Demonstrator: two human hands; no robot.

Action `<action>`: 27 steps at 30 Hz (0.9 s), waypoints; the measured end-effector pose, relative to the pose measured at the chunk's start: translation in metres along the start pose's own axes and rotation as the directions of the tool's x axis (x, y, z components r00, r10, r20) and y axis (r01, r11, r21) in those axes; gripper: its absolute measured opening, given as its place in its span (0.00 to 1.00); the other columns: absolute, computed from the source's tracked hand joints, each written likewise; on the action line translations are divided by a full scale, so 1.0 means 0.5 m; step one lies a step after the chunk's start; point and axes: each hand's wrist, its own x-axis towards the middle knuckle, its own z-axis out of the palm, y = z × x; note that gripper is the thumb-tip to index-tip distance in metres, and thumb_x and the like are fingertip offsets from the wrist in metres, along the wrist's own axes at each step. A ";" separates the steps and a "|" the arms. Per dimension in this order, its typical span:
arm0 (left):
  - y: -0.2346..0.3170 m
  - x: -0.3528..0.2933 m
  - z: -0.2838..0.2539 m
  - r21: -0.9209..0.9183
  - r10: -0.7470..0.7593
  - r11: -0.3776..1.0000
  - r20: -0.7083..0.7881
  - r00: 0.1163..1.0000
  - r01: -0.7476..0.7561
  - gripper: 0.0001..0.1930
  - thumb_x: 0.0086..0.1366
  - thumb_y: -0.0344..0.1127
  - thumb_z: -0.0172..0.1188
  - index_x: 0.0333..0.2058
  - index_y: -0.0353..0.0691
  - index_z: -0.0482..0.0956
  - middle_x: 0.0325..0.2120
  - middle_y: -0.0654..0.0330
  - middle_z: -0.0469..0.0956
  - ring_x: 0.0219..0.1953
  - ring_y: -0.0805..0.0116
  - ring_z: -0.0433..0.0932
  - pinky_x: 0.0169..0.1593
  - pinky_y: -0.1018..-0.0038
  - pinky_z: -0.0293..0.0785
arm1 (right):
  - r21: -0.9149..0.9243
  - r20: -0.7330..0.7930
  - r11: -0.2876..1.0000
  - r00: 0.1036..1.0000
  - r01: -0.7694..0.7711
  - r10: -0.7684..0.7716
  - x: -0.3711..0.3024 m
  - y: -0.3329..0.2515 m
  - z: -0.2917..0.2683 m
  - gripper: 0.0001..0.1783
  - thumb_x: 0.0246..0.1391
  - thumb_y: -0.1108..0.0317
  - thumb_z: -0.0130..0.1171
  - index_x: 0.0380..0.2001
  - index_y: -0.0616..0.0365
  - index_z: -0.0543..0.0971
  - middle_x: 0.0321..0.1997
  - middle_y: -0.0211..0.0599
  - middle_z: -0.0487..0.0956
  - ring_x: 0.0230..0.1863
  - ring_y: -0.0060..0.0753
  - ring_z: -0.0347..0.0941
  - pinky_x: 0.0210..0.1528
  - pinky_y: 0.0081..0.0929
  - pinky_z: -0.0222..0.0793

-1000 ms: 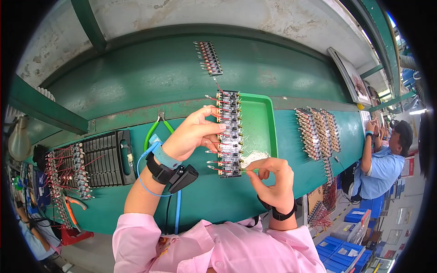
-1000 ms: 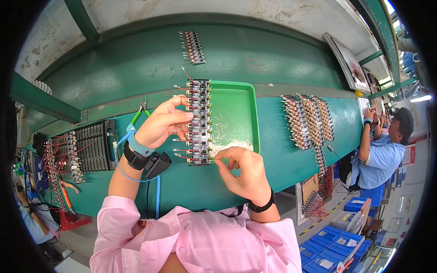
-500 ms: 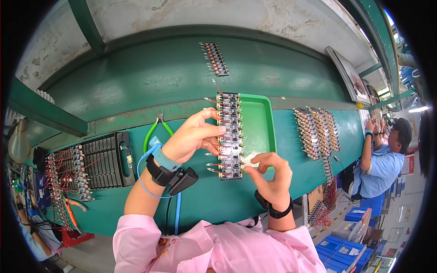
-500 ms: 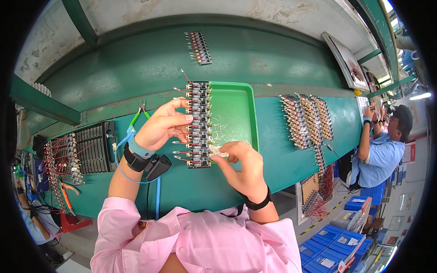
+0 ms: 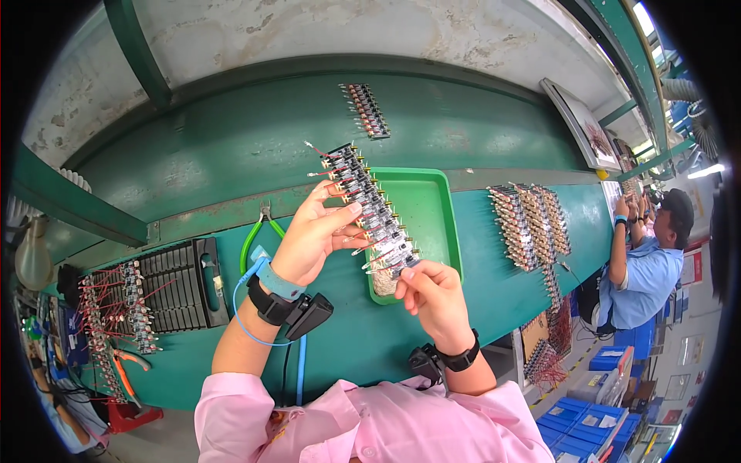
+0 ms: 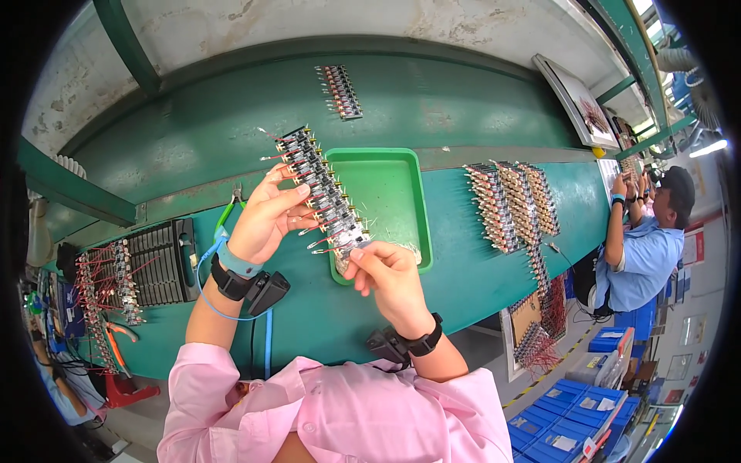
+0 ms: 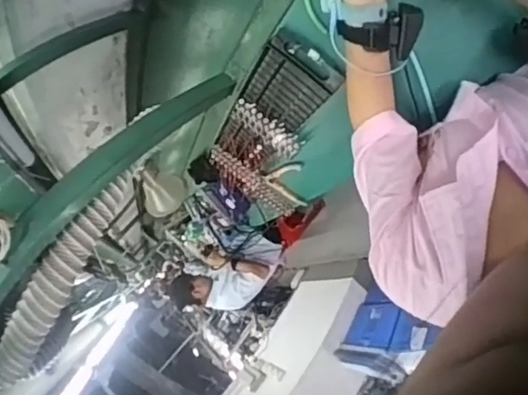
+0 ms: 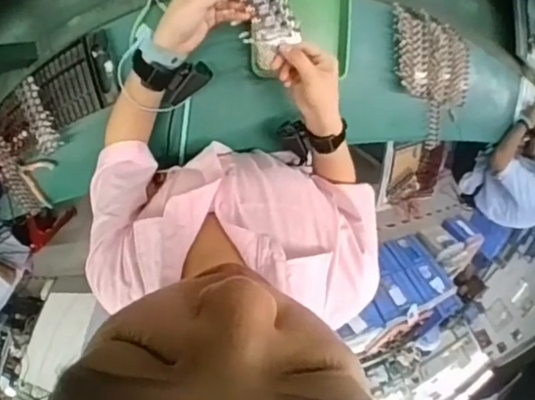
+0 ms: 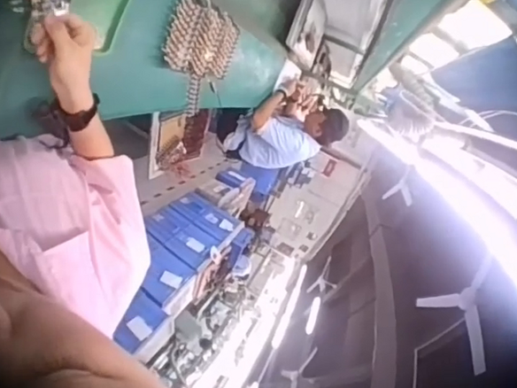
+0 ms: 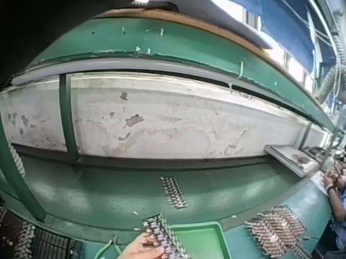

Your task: Manual assembly of electrical component strips by inserting metal pins into the housings.

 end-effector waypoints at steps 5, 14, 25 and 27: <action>0.007 -0.008 0.005 0.010 -0.013 1.000 0.018 1.000 0.013 0.15 0.61 0.34 0.50 0.46 0.41 0.63 0.36 0.55 0.75 0.35 0.68 0.76 0.37 0.74 0.75 | -0.023 -0.084 0.990 0.986 0.141 -0.142 0.009 -0.020 -0.010 0.09 0.51 0.70 0.51 0.19 0.59 0.72 0.16 0.30 0.72 0.13 0.14 0.61 0.13 0.10 0.54; 0.034 -0.022 0.000 0.132 -0.062 0.990 0.143 0.988 0.043 0.15 0.63 0.38 0.41 0.47 0.41 0.63 0.41 0.48 0.73 0.40 0.64 0.75 0.40 0.74 0.73 | -0.052 -0.211 0.907 0.883 0.419 -0.420 0.168 -0.133 -0.124 0.06 0.50 0.73 0.51 0.22 0.61 0.72 0.18 0.26 0.69 0.16 0.13 0.59 0.19 0.08 0.54; 0.034 -0.015 -0.010 0.124 -0.112 0.988 0.180 0.977 0.091 0.14 0.62 0.37 0.43 0.45 0.40 0.64 0.39 0.47 0.74 0.38 0.65 0.76 0.39 0.75 0.73 | 0.072 -0.507 0.969 0.846 0.235 -0.168 0.471 -0.134 -0.257 0.04 0.48 0.76 0.50 0.22 0.63 0.71 0.18 0.30 0.69 0.15 0.17 0.61 0.14 0.12 0.55; 0.033 -0.017 -0.017 0.118 -0.113 0.989 0.176 0.978 0.094 0.13 0.62 0.37 0.43 0.44 0.40 0.65 0.38 0.47 0.74 0.37 0.65 0.76 0.38 0.75 0.73 | 0.069 -0.530 0.979 0.838 0.193 -0.128 0.502 -0.121 -0.278 0.04 0.48 0.77 0.50 0.22 0.64 0.70 0.17 0.31 0.69 0.15 0.20 0.62 0.15 0.13 0.59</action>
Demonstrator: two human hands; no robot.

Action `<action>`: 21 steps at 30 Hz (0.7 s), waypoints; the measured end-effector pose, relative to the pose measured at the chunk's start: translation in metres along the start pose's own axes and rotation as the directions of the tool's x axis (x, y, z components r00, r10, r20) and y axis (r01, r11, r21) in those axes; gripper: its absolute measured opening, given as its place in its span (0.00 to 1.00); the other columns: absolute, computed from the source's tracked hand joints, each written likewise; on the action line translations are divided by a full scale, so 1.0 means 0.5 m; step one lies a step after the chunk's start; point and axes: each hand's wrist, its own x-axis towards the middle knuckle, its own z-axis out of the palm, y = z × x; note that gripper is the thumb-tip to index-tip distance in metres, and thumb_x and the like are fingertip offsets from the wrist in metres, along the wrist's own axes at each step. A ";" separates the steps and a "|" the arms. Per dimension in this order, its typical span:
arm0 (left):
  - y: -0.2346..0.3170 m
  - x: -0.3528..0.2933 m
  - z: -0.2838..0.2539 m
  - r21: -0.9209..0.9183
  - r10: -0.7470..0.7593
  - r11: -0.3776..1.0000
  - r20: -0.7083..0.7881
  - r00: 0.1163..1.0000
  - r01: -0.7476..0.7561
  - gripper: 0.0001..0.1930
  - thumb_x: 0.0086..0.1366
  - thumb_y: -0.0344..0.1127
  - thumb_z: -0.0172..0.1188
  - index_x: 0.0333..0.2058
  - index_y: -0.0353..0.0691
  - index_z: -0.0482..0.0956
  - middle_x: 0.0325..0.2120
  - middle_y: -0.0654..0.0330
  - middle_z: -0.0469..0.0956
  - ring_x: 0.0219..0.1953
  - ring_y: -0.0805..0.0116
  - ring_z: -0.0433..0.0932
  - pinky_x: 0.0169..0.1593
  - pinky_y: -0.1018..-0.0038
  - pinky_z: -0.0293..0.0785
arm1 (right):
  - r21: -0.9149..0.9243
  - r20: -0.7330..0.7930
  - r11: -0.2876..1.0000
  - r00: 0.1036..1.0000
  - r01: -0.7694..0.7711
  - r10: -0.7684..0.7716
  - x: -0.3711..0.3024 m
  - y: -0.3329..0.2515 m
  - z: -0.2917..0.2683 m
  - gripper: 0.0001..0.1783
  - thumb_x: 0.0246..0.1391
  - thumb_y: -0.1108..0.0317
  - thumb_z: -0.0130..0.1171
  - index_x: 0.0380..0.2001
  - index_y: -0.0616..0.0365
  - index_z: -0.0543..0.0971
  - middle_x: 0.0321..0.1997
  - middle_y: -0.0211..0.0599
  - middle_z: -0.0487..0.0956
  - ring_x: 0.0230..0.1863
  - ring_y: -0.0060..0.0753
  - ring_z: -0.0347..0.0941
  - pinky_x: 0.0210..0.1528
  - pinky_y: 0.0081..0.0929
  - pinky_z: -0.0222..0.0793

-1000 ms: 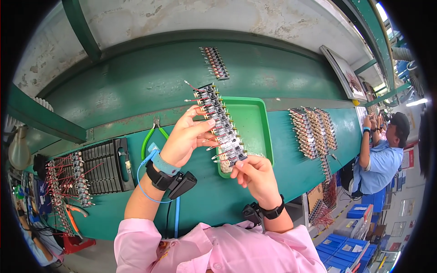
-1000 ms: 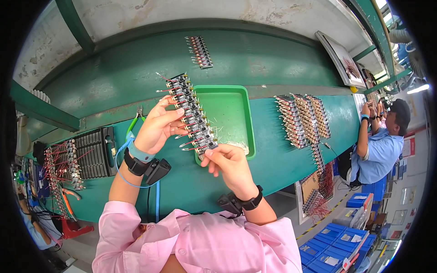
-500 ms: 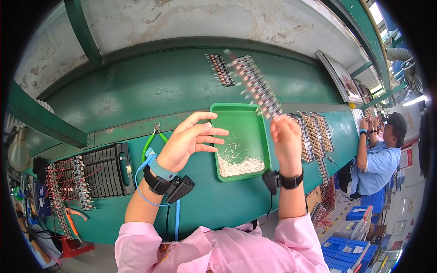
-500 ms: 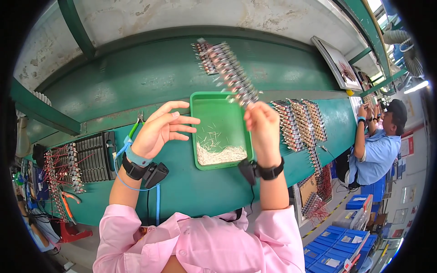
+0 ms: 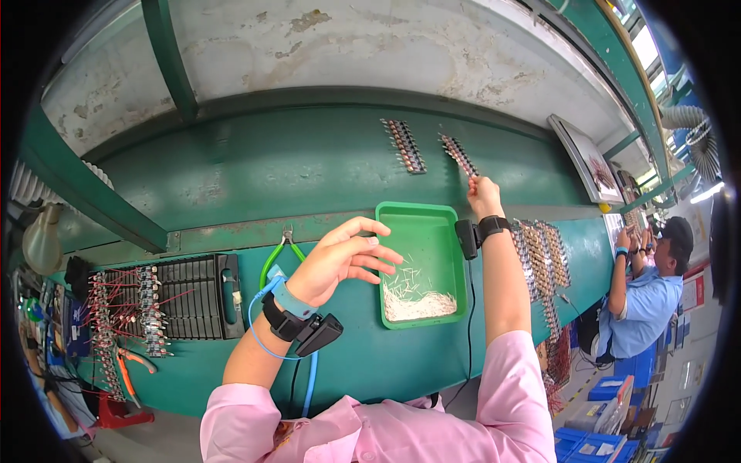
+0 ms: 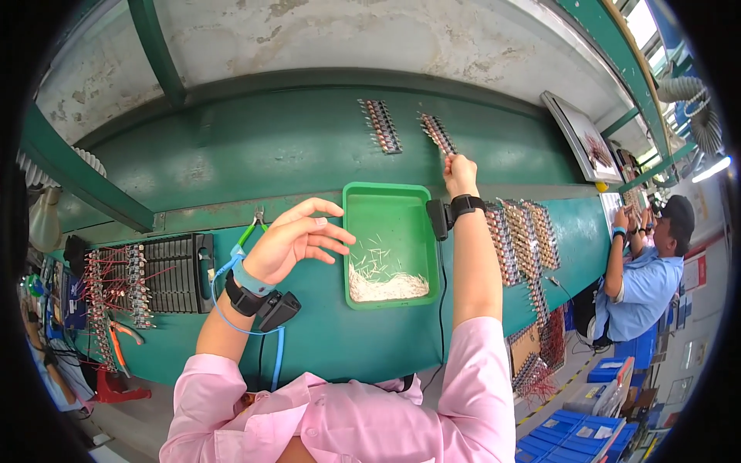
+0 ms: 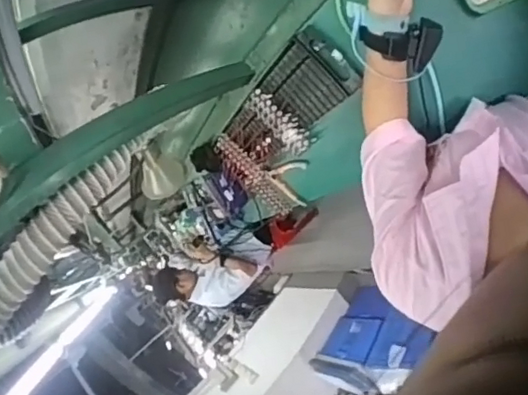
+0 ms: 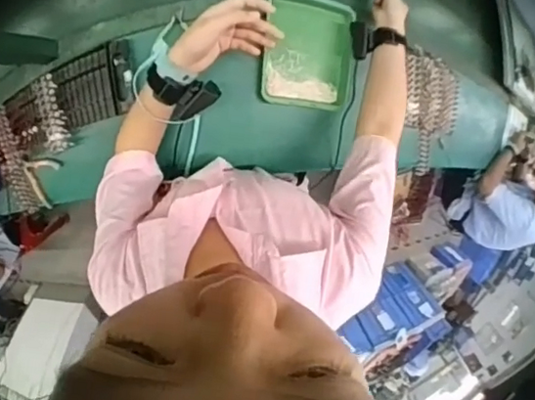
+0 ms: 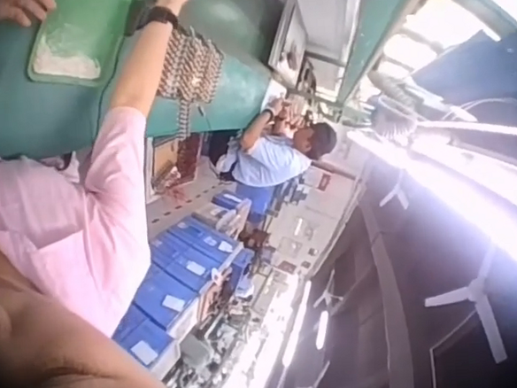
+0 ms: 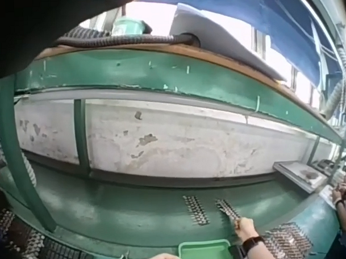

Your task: Manual assembly of electrical component strips by inserting metal pins into the housings.

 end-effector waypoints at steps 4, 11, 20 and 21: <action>0.002 0.005 0.000 -0.010 0.015 1.000 0.014 1.000 -0.015 0.13 0.62 0.38 0.43 0.44 0.40 0.65 0.37 0.47 0.75 0.37 0.65 0.76 0.38 0.75 0.73 | 0.015 -0.022 0.997 0.997 -0.071 0.071 0.082 0.009 -0.054 0.03 0.48 0.77 0.50 0.26 0.66 0.69 0.21 0.34 0.69 0.17 0.24 0.63 0.20 0.17 0.65; 0.009 0.003 -0.010 -0.013 -0.009 1.000 -0.026 1.000 0.009 0.13 0.62 0.37 0.43 0.43 0.41 0.65 0.37 0.48 0.75 0.36 0.67 0.76 0.37 0.75 0.73 | 0.003 -0.088 0.988 0.984 -0.156 0.156 0.011 -0.010 -0.001 0.08 0.46 0.74 0.53 0.31 0.64 0.68 0.28 0.39 0.70 0.24 0.31 0.68 0.26 0.26 0.72; 0.007 0.007 -0.009 -0.012 -0.007 1.000 -0.048 0.999 0.007 0.11 0.62 0.36 0.43 0.42 0.41 0.66 0.33 0.51 0.76 0.33 0.68 0.76 0.36 0.77 0.72 | -0.933 0.324 0.144 0.944 0.331 -0.070 -0.016 0.002 0.128 0.27 0.43 0.57 0.58 0.43 0.63 0.68 0.48 0.48 0.66 0.49 0.46 0.66 0.47 0.38 0.66; 0.007 0.005 -0.014 -0.016 -0.006 1.000 -0.064 0.998 0.005 0.11 0.62 0.36 0.42 0.42 0.40 0.66 0.33 0.51 0.76 0.33 0.68 0.76 0.36 0.77 0.72 | -0.944 0.322 0.051 0.944 0.326 -0.072 -0.031 0.005 0.146 0.30 0.43 0.54 0.58 0.45 0.63 0.67 0.49 0.49 0.65 0.50 0.47 0.65 0.49 0.38 0.64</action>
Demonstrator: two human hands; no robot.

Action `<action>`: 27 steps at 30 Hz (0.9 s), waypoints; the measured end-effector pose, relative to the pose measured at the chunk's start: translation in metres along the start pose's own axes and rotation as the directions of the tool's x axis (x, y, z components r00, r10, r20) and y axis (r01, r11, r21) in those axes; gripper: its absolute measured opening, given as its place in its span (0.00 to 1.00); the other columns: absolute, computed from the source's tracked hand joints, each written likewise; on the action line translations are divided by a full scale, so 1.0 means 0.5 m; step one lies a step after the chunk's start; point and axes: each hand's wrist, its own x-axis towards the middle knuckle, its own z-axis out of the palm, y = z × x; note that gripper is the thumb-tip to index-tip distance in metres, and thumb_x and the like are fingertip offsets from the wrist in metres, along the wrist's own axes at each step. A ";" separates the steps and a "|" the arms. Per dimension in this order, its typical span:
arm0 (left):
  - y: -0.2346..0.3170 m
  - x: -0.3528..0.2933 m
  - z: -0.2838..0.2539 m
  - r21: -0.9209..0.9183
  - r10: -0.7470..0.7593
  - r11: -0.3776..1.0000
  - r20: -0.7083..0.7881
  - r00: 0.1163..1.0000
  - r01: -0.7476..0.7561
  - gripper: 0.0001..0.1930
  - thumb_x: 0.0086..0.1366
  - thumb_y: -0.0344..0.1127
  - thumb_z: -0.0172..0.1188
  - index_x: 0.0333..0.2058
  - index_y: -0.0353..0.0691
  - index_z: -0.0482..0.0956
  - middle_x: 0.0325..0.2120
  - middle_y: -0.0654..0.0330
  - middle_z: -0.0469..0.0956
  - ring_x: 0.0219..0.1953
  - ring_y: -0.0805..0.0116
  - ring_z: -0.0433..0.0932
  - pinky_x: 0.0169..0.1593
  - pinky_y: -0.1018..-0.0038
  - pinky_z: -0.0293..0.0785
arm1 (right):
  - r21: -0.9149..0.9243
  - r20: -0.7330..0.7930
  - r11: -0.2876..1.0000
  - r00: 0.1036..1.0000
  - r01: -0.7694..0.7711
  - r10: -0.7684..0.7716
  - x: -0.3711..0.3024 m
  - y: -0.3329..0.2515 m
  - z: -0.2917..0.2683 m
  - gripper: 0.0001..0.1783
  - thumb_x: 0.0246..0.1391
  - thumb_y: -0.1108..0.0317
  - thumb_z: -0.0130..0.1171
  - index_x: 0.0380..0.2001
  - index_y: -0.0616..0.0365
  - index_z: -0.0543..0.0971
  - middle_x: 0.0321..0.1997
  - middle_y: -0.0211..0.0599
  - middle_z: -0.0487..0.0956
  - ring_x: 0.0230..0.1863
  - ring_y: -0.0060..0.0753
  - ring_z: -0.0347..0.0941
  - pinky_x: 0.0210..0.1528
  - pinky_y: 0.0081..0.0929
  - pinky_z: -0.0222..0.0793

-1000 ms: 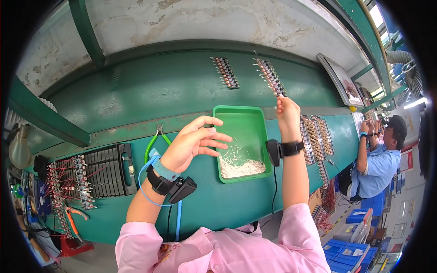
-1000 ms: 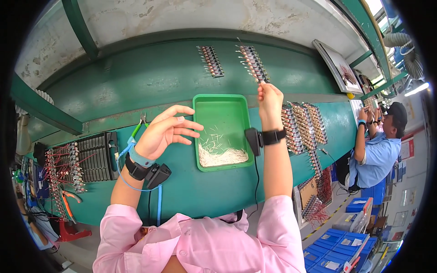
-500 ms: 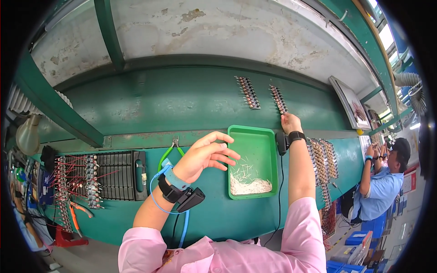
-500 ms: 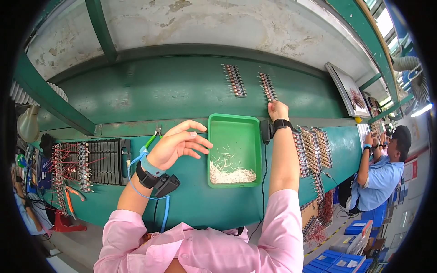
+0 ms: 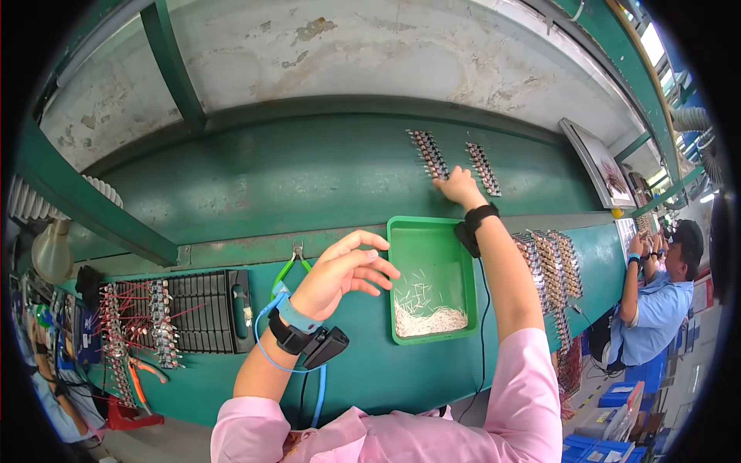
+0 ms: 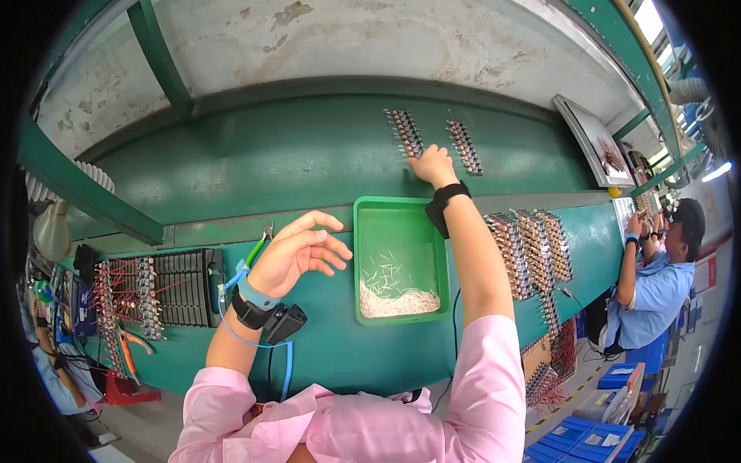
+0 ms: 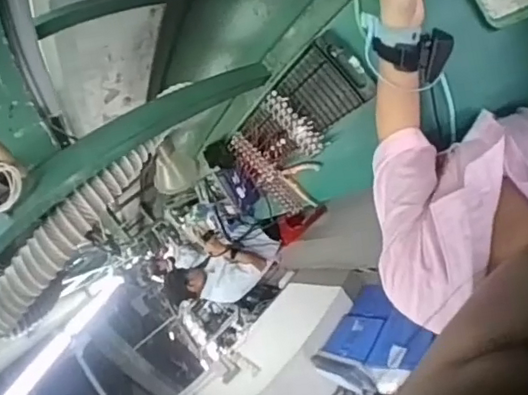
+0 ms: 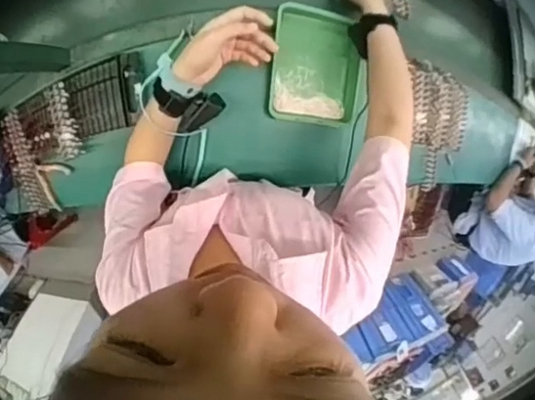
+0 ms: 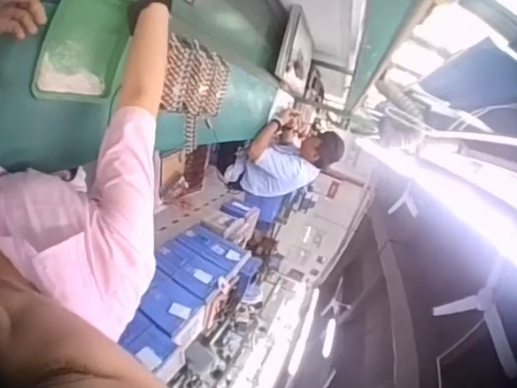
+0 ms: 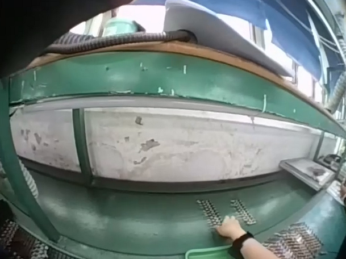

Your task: Manual assembly of electrical component strips by inserting metal pins into the housings.

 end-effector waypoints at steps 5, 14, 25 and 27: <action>0.000 -0.002 -0.004 -0.008 0.005 1.000 -0.012 1.000 -0.006 0.11 0.62 0.35 0.42 0.41 0.41 0.66 0.32 0.52 0.76 0.31 0.68 0.76 0.35 0.77 0.72 | -0.202 -0.082 0.979 0.996 0.009 -0.026 -0.006 -0.014 0.003 0.32 0.42 0.49 0.57 0.45 0.64 0.68 0.46 0.47 0.69 0.50 0.50 0.65 0.51 0.40 0.63; -0.016 0.008 -0.001 -0.044 0.020 0.999 -0.043 0.999 -0.022 0.11 0.62 0.35 0.43 0.43 0.40 0.65 0.37 0.50 0.74 0.38 0.66 0.74 0.41 0.74 0.70 | 0.755 0.315 0.623 0.947 -0.205 -0.070 -0.058 0.003 -0.079 0.18 0.43 0.54 0.60 0.25 0.61 0.75 0.21 0.30 0.72 0.25 0.29 0.71 0.32 0.23 0.68; -0.037 0.021 -0.006 -0.569 0.284 0.793 0.030 0.959 -0.217 0.14 0.60 0.36 0.47 0.44 0.40 0.64 0.43 0.52 0.71 0.45 0.65 0.71 0.49 0.68 0.68 | 0.577 -0.157 0.630 0.828 0.520 -0.539 -0.483 -0.058 -0.046 0.22 0.37 0.71 0.64 0.38 0.64 0.71 0.26 0.32 0.72 0.27 0.23 0.69 0.30 0.21 0.66; -0.025 0.013 0.011 -0.344 0.194 0.915 -0.088 0.977 -0.212 0.13 0.59 0.35 0.48 0.43 0.40 0.64 0.40 0.54 0.73 0.42 0.66 0.73 0.45 0.69 0.70 | 0.394 -0.252 0.668 0.773 0.631 -0.582 -0.511 -0.053 -0.044 0.24 0.35 0.72 0.66 0.39 0.64 0.70 0.26 0.33 0.72 0.28 0.25 0.70 0.30 0.22 0.66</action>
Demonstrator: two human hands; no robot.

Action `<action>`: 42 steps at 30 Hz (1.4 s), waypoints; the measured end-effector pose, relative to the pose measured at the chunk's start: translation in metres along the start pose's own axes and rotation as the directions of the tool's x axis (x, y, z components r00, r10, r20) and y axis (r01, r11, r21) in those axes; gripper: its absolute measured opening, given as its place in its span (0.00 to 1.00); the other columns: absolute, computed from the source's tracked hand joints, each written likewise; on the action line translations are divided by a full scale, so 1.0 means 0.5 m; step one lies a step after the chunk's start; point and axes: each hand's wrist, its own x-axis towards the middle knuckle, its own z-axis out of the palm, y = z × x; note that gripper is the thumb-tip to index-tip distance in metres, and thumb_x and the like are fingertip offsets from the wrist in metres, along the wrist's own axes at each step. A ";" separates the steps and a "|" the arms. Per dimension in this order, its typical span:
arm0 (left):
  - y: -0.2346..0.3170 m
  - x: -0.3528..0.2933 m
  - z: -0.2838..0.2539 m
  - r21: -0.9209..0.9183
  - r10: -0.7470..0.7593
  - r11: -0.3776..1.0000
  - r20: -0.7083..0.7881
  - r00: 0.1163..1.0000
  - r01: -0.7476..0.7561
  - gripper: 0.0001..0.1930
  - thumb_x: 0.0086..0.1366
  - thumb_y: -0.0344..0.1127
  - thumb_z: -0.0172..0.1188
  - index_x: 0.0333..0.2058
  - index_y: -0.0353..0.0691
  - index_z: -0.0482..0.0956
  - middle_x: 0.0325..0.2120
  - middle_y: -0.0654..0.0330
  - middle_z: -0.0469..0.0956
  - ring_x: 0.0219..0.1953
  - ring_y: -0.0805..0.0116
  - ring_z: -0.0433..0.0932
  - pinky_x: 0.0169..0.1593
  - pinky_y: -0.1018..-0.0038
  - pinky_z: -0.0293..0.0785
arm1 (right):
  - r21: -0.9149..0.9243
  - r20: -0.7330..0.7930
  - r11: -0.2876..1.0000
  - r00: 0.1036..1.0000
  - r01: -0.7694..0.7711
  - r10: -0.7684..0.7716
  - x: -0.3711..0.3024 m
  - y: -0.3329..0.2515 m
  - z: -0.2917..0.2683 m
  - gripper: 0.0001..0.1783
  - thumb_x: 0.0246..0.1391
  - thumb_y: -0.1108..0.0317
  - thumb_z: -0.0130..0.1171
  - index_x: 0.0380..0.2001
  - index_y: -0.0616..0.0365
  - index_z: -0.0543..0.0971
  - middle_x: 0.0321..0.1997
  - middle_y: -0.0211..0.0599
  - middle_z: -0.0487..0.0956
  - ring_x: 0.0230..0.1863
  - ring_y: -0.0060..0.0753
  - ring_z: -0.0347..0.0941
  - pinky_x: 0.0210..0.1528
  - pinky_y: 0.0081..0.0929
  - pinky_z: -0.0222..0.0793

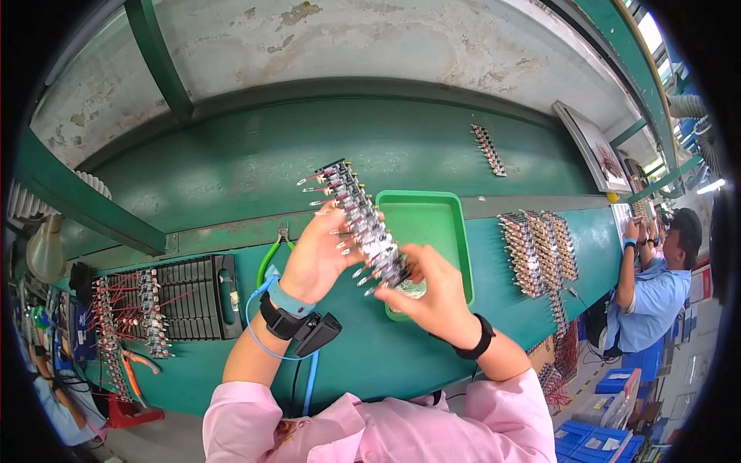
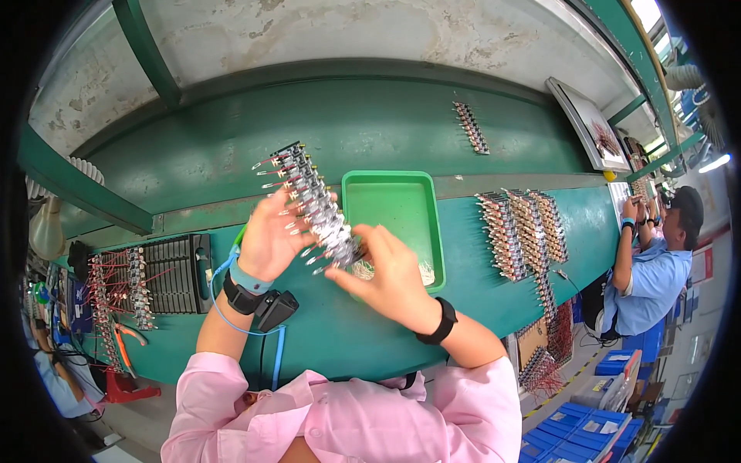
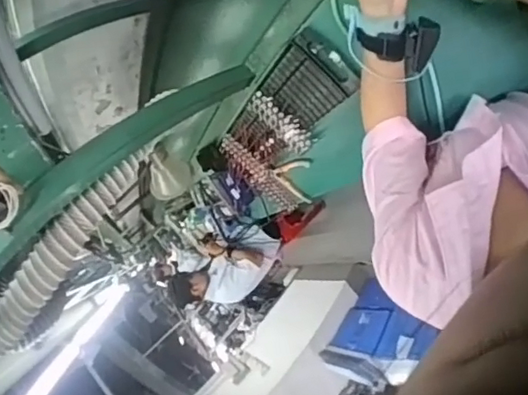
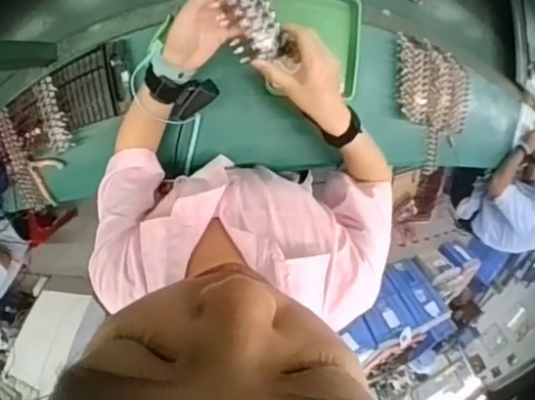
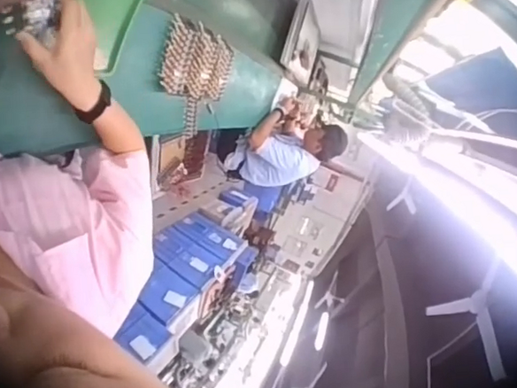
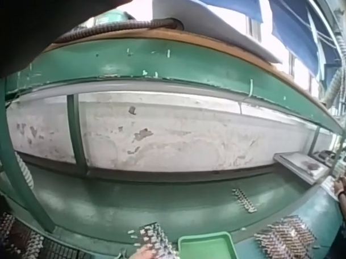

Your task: Manual assembly of electrical component strips by inserting metal pins into the housings.

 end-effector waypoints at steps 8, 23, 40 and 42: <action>0.020 -0.010 0.008 0.321 -0.037 0.944 -0.106 0.994 0.069 0.12 0.57 0.30 0.51 0.41 0.39 0.67 0.31 0.60 0.75 0.32 0.72 0.76 0.36 0.76 0.75 | -0.232 0.307 0.970 0.952 0.070 0.005 -0.093 0.065 -0.013 0.18 0.33 0.73 0.63 0.33 0.59 0.72 0.27 0.35 0.70 0.30 0.36 0.68 0.31 0.28 0.64; 0.026 -0.013 0.011 0.296 -0.138 0.941 -0.107 0.985 0.164 0.10 0.57 0.33 0.53 0.38 0.42 0.71 0.31 0.67 0.74 0.32 0.78 0.74 0.34 0.79 0.73 | 0.121 0.253 0.984 0.955 0.130 -0.157 -0.121 0.034 0.027 0.12 0.34 0.79 0.58 0.28 0.59 0.74 0.27 0.35 0.69 0.29 0.39 0.65 0.32 0.31 0.63; 0.016 -0.015 0.024 0.370 -0.187 0.906 -0.080 0.979 0.204 0.15 0.57 0.34 0.51 0.44 0.43 0.67 0.35 0.67 0.71 0.37 0.79 0.72 0.34 0.77 0.73 | -0.251 0.376 0.955 0.925 0.157 -0.053 -0.086 0.075 0.036 0.06 0.36 0.76 0.56 0.24 0.61 0.74 0.26 0.37 0.70 0.30 0.41 0.67 0.33 0.33 0.66; 0.017 -0.016 0.023 0.374 -0.196 0.902 -0.085 0.977 0.214 0.15 0.57 0.34 0.51 0.44 0.43 0.66 0.35 0.67 0.70 0.37 0.79 0.71 0.34 0.78 0.73 | -0.267 0.377 0.951 0.925 0.156 -0.046 -0.084 0.072 0.036 0.05 0.37 0.75 0.56 0.23 0.61 0.73 0.25 0.37 0.70 0.30 0.41 0.67 0.32 0.34 0.65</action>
